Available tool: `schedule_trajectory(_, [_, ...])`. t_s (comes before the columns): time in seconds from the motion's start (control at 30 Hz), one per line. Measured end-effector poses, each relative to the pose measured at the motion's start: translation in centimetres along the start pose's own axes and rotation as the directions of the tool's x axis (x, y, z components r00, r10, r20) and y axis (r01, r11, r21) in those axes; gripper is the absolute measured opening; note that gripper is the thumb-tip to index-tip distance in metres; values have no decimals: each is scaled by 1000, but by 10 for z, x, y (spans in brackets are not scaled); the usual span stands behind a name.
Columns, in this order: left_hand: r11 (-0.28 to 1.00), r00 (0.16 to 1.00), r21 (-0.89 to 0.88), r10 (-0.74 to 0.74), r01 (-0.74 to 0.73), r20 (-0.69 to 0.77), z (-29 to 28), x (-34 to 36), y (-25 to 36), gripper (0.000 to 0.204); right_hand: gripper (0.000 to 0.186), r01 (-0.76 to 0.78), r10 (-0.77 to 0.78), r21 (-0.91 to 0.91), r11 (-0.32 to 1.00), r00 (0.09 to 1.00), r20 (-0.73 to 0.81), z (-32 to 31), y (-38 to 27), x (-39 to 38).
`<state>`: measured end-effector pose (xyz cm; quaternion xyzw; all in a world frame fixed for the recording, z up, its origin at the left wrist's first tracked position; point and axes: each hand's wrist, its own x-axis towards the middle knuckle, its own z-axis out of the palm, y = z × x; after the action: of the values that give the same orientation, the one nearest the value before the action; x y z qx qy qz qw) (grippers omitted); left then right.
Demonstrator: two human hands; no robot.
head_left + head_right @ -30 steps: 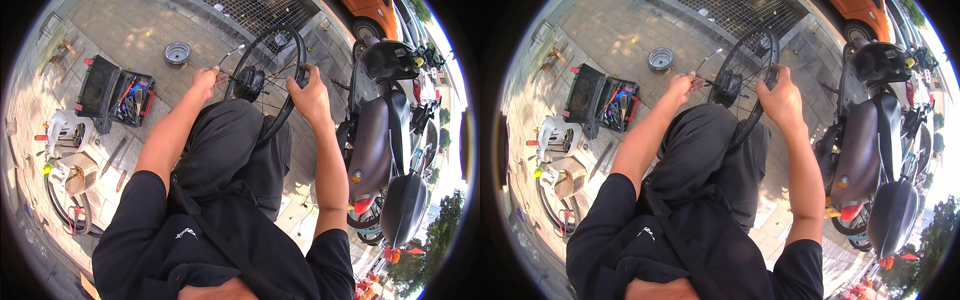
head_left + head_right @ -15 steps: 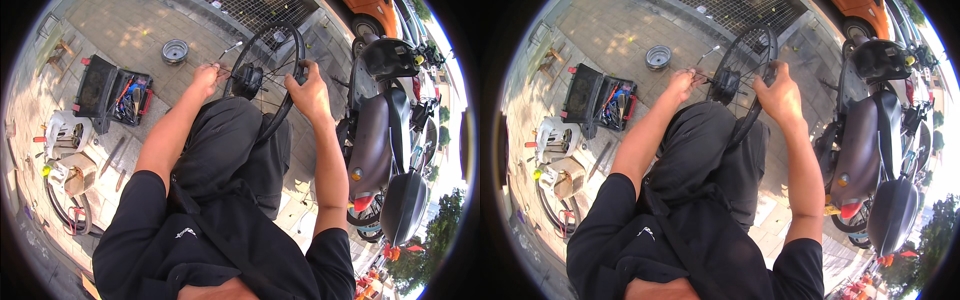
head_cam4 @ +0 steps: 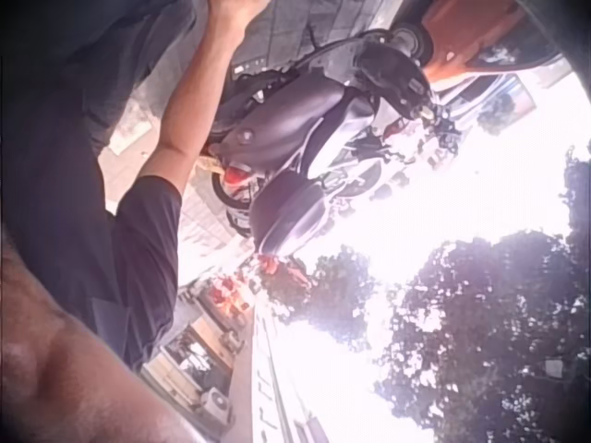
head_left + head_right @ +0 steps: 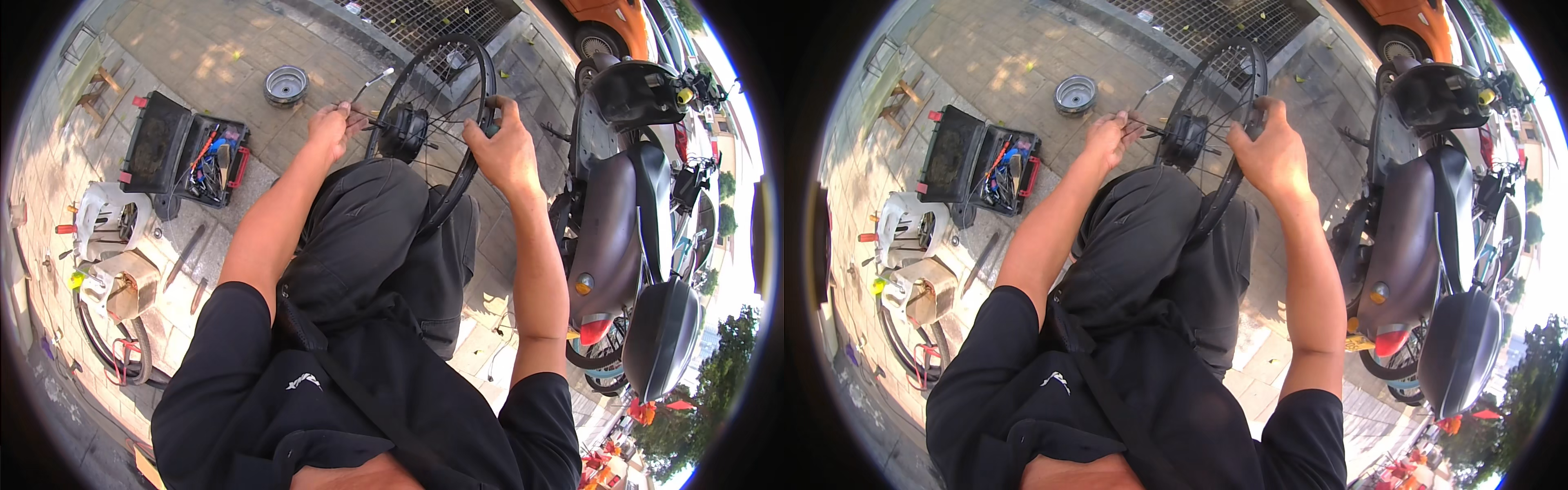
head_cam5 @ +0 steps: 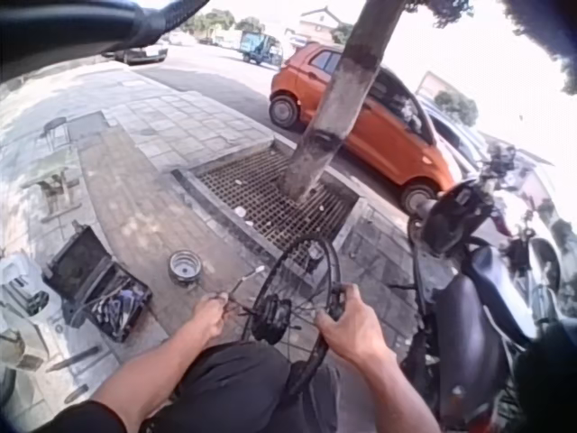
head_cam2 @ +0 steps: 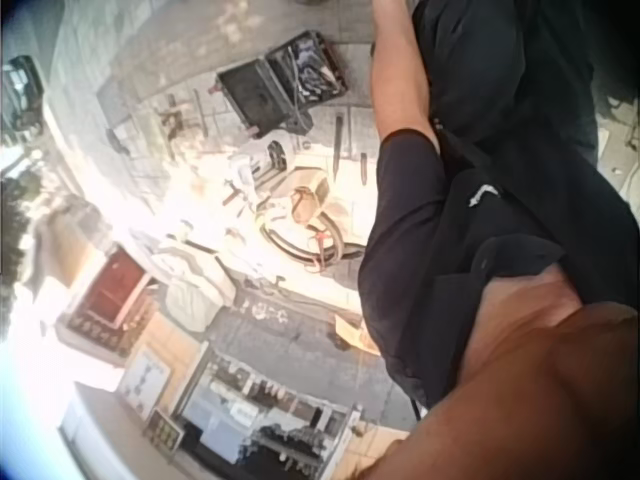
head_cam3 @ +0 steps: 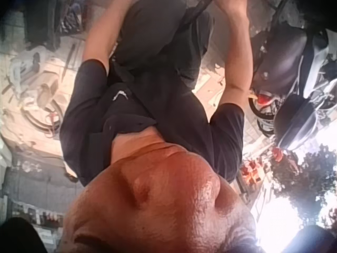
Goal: The person sits on the ground and uses a screwdriver to adjust the spokes of a bicycle wheel. They rotate the wheel and repeatedly tighten or loosen the spoke nipples to true the wheel.
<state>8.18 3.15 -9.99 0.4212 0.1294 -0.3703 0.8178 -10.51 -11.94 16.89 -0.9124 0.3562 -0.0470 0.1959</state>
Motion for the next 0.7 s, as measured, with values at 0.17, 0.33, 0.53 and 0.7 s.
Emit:
schedule_trajectory(0.17, [999,998,-26,-30,28,-55,-10,-15,-8,21,66,-18,18,-11,1000,1000,6,-1,-4,-1])
schedule_trajectory(0.33, [999,997,-25,37,-39,-68,-6,-28,-11,21,65,-23,23,10,1000,1000,3,-2,-3,-3])
schedule_trajectory(0.53, [999,995,11,41,-40,-96,-3,-21,-11,20,64,5,-5,-7,1000,1000,-16,0,-1,0])
schedule_trajectory(0.7, [1000,988,29,6,-2,-154,1,-32,-20,23,68,-13,14,27,1000,999,-47,5,13,4])
